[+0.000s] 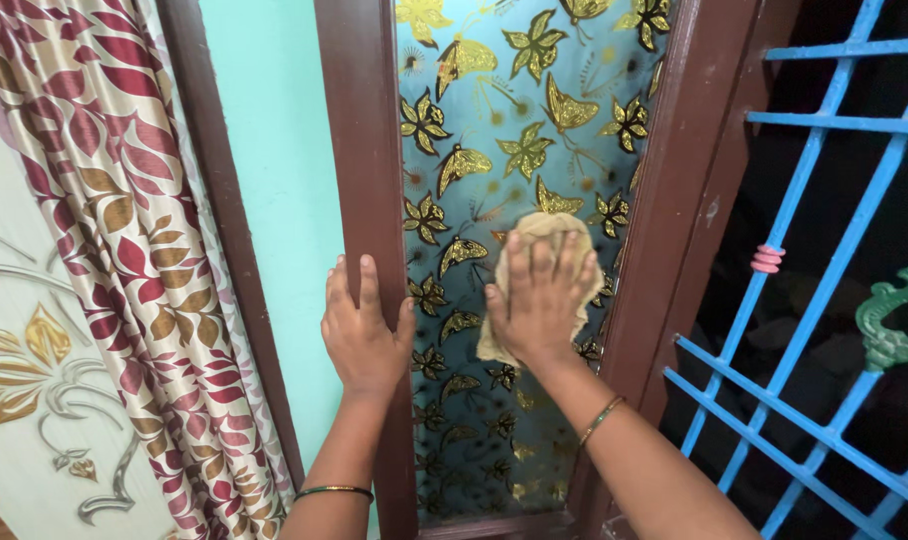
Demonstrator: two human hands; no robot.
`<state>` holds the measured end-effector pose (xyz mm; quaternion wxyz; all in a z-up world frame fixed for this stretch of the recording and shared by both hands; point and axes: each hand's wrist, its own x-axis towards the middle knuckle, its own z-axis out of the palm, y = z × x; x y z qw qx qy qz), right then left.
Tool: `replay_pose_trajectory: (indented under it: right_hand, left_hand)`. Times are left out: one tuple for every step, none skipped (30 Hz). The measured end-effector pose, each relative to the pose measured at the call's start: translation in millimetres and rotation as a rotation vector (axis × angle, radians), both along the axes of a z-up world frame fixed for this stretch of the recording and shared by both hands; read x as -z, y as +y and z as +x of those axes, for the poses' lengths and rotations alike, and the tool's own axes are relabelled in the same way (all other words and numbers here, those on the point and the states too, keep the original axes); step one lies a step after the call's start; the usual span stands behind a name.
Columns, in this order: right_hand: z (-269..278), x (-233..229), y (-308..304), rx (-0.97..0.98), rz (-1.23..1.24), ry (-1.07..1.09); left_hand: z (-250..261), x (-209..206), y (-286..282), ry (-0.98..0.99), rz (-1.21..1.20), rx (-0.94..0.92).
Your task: The person wipes the surface of a decorative glass door panel and its wooden frame using a cloth. They systematically clean the glass area with gold butterfly patterns and then move to the wooden edges, using both hands to hold the cloth and apply pressure.
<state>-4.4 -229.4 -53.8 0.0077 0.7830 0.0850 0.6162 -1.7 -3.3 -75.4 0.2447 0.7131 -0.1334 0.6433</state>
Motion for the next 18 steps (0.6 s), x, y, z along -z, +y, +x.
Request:
replay_pose_trajectory:
  right_hand:
    - [-1, 0, 5, -0.006, -0.022, -0.001]
    - [0, -1, 12, -0.012, -0.045, -0.004]
    - [0, -3, 18, -0.024, -0.089, -0.037]
    - [1, -6, 26, -0.038, -0.134, -0.074]
    - [1, -10, 34, -0.053, -0.18, -0.111]
    - [0, -14, 41, -0.087, -0.21, -0.108]
    - [-3, -17, 48, -0.121, -0.24, -0.105]
    - [-7, -20, 52, -0.155, -0.269, -0.1]
    - [-8, -27, 55, -0.163, -0.293, -0.114]
    - [-8, -35, 57, -0.172, -0.317, -0.124]
    - [-7, -44, 58, -0.18, -0.342, -0.134]
    - [-7, -51, 57, -0.177, -0.354, -0.131]
    - [-7, -57, 53, -0.173, -0.366, -0.127]
    - [-7, -63, 50, -0.169, -0.378, -0.125]
    - [-7, -68, 47, -0.158, -0.374, -0.123]
    - [-6, -71, 43, -0.144, -0.369, -0.122]
    - [-5, -74, 39, -0.13, -0.365, -0.121]
    - [-4, -76, 35, -0.121, -0.345, -0.124]
  left_hand:
    - [0, 0, 0, -0.002, -0.001, 0.006]
    - [0, 0, 1, -0.007, -0.003, 0.011]
    - [-1, 0, 0, 0.001, -0.004, 0.016]
    - [-1, 0, 0, 0.006, -0.007, 0.017]
    - [-1, -1, 0, 0.011, -0.01, 0.019]
    - [-1, -2, 2, 0.002, -0.006, 0.029]
    - [-1, -2, 3, -0.006, -0.002, 0.04]
    - [-1, -2, 4, -0.012, 0.003, 0.051]
    - [-1, -3, 4, -0.015, 0.001, 0.062]
    - [-1, -2, 5, -0.012, -0.002, 0.073]
    - [0, -1, 5, -0.01, -0.006, 0.084]
    - [0, -1, 6, -0.018, 0.0, 0.081]
    - [1, -1, 6, -0.027, 0.007, 0.077]
    - [2, -1, 7, -0.036, 0.013, 0.074]
    - [2, 0, 8, -0.031, 0.013, 0.068]
    - [3, 0, 7, -0.027, 0.013, 0.064]
    - [2, 0, 7, -0.023, 0.013, 0.061]
    - [2, 0, 7, -0.021, 0.013, 0.061]
